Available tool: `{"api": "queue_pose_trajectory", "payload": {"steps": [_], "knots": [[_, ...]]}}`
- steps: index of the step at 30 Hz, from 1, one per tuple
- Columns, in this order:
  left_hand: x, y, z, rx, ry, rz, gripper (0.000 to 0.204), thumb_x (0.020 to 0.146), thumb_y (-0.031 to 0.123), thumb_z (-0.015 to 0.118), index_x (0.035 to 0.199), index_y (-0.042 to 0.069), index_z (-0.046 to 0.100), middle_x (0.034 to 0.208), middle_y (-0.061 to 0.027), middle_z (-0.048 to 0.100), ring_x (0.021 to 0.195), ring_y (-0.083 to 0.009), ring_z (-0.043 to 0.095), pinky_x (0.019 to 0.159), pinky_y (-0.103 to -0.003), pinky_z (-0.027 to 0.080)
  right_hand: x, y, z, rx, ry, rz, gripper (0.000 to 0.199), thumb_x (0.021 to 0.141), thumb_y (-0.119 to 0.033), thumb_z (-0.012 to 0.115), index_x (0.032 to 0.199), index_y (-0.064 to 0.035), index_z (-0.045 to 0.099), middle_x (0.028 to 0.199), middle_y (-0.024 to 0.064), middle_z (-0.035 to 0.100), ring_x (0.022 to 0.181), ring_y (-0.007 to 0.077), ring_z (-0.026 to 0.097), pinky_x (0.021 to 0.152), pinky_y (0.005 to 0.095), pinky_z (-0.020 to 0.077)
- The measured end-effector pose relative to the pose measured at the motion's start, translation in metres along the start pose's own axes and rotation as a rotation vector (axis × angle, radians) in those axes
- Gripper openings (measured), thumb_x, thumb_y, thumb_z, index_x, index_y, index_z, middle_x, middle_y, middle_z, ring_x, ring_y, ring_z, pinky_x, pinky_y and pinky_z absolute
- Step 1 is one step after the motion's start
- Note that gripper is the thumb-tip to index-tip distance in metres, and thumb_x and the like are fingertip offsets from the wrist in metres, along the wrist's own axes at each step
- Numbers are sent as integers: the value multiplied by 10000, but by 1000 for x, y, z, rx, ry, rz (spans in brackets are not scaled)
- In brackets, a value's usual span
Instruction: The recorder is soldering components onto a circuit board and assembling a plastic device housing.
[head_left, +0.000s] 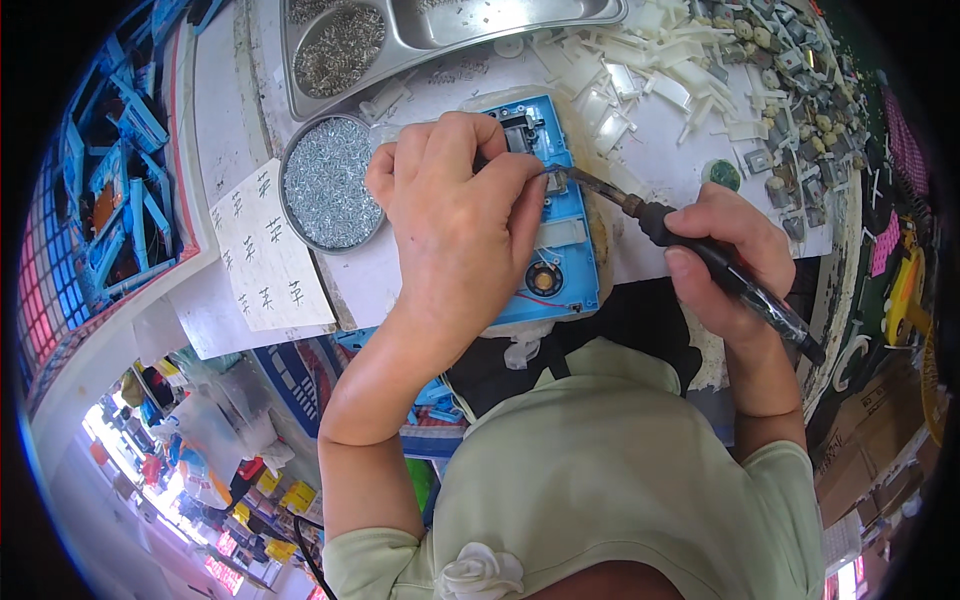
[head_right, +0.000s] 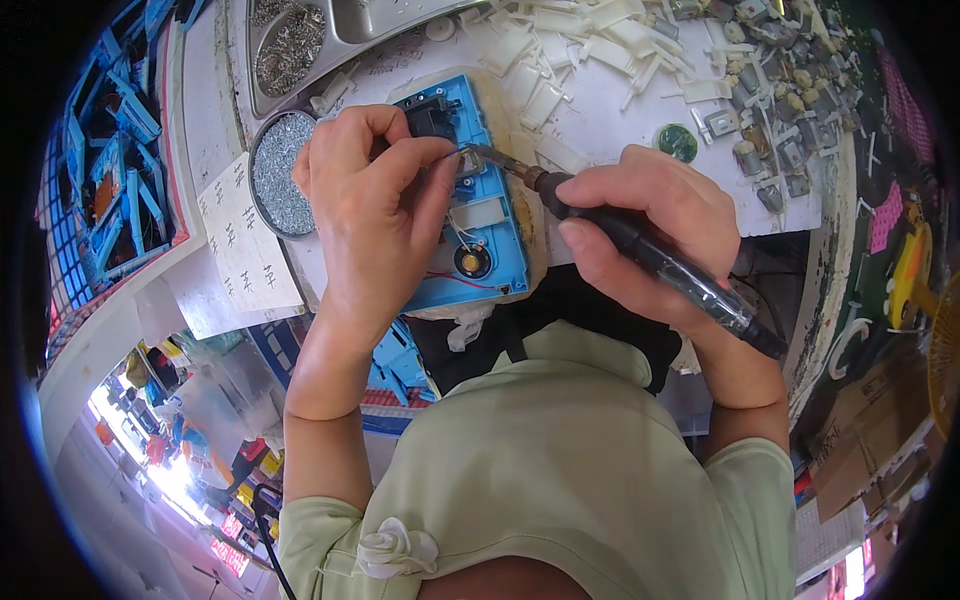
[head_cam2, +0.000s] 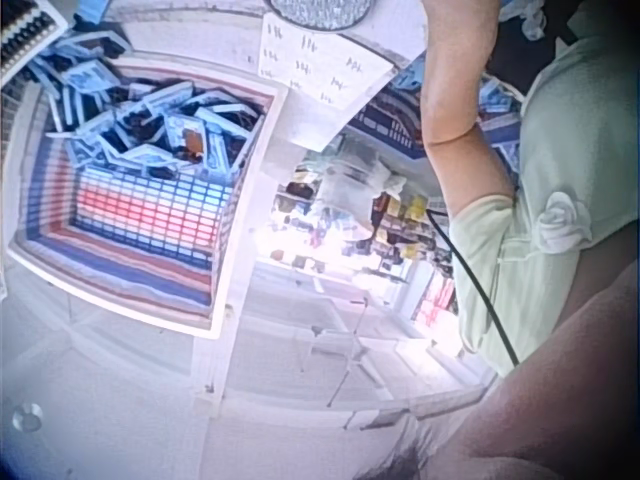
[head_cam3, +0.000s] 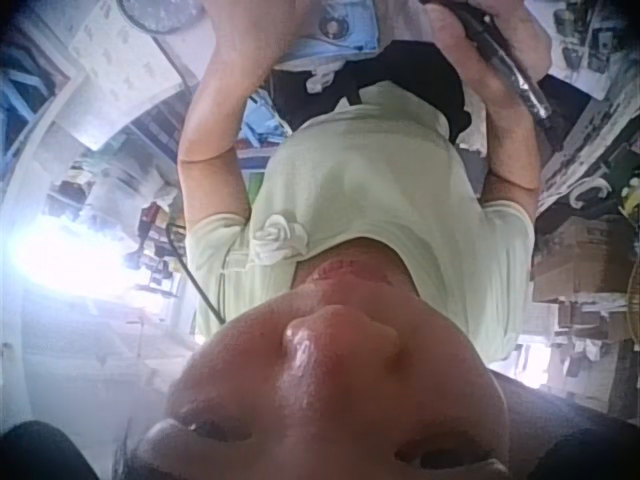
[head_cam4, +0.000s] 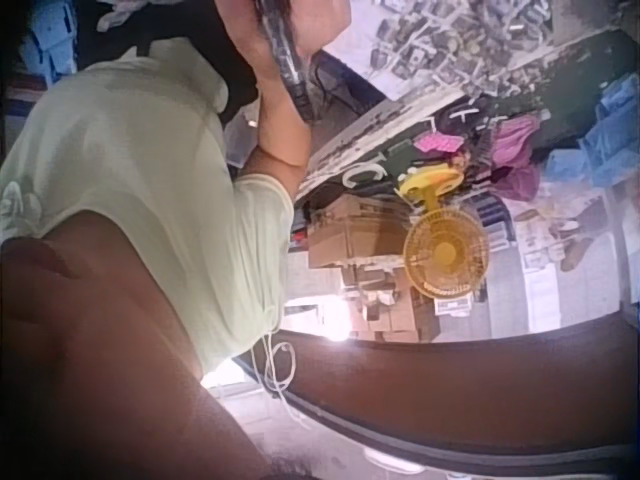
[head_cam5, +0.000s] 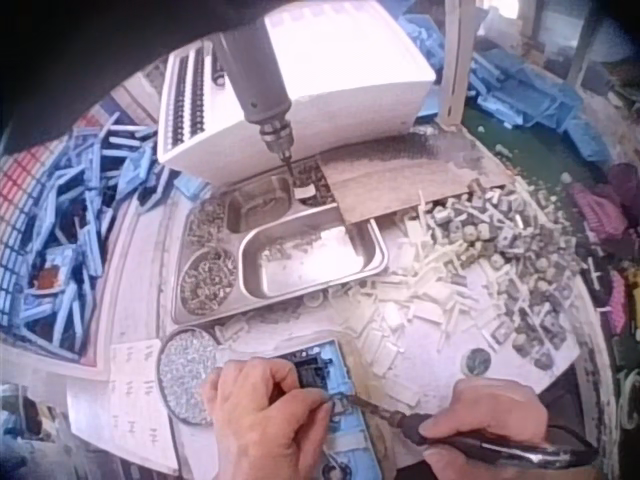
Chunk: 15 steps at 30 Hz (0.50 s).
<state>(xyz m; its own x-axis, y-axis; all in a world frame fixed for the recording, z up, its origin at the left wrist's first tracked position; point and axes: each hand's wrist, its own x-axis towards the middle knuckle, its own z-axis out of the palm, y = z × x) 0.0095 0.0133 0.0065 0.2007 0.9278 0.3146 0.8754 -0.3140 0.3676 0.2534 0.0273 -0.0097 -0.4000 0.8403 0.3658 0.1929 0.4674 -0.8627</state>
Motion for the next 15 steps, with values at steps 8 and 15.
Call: {"api": "queue_pose_trajectory", "payload": {"steps": [8, 15], "knots": [[0, 1, -2, -2, -9, -4, 162, 719, 91, 806, 865, 110, 741, 914, -22, 554, 897, -220, 540, 874, -382, 340, 1, 0, 0, -18, -15, -22, 229, 815, -100, 782, 1012, -46, 679, 669, 47, 576, 552, 180, 526, 519, 298, 394], [0, 0, -2, -2, -5, 1, 157, 721, 90, 804, 864, 108, 741, 917, -22, 556, 903, -219, 542, 879, -383, 339, -8, 3, 3, 40, 4, 15, 216, 822, -82, 775, 1011, -34, 681, 703, 52, 593, 575, 168, 519, 534, 287, 394]]}}
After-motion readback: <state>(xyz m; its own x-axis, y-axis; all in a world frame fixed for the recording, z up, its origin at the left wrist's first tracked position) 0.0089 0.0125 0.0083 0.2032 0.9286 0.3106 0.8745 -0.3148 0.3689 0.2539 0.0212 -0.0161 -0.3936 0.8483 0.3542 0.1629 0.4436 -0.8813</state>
